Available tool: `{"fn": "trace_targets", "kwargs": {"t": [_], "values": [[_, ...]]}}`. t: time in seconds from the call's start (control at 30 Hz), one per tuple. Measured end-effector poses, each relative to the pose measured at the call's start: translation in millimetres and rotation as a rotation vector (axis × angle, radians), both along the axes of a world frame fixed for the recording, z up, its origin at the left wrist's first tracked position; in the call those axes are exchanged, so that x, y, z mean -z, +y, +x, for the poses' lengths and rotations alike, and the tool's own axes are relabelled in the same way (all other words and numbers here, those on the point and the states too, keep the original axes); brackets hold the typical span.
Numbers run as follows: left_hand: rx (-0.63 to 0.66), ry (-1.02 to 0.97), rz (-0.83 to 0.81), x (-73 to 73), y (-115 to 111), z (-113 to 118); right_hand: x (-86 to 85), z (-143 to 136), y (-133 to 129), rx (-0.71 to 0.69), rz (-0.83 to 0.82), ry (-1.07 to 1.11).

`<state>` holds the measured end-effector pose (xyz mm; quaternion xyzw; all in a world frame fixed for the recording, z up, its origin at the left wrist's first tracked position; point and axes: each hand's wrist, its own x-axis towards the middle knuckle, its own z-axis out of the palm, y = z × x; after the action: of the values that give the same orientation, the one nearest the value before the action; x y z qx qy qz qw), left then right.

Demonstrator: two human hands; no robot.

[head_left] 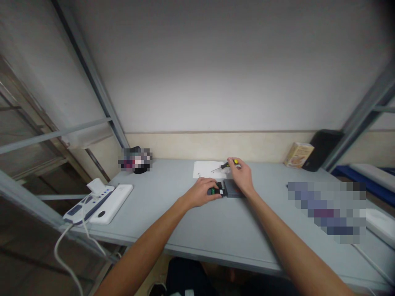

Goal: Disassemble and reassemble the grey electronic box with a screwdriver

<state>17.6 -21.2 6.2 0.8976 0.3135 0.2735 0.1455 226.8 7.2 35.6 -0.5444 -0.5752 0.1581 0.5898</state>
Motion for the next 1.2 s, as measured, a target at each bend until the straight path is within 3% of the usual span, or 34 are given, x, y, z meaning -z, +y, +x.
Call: {"fn": "trace_targets", "kwargs": {"t": [0.13, 0.3, 0.6, 0.8, 0.97, 1.2], "values": [[-0.016, 0.001, -0.002, -6.7, -2, -2, -3.1, -2, -4, 0.001, 0.001, -0.004], [-0.111, -0.192, -0.05, -11.0, 2, -6, -0.3, 0, -3, 0.015, 0.003, -0.043], [-0.259, -0.314, -0.016, -1.3, 17, -14, -6.9, 2, -4, 0.017, 0.004, 0.067], [-0.389, -0.379, -0.049, 9.5, 25, -15, -10.3, -2, -5, -0.129, -0.054, 0.311], [-0.38, -0.427, -0.169, 8.3, 25, -14, -12.2, -10, -10, -0.253, -0.105, 0.37], [-0.395, -0.466, -0.185, 2.1, 24, -15, -11.0, -8, -9, -0.223, -0.113, 0.379]]}}
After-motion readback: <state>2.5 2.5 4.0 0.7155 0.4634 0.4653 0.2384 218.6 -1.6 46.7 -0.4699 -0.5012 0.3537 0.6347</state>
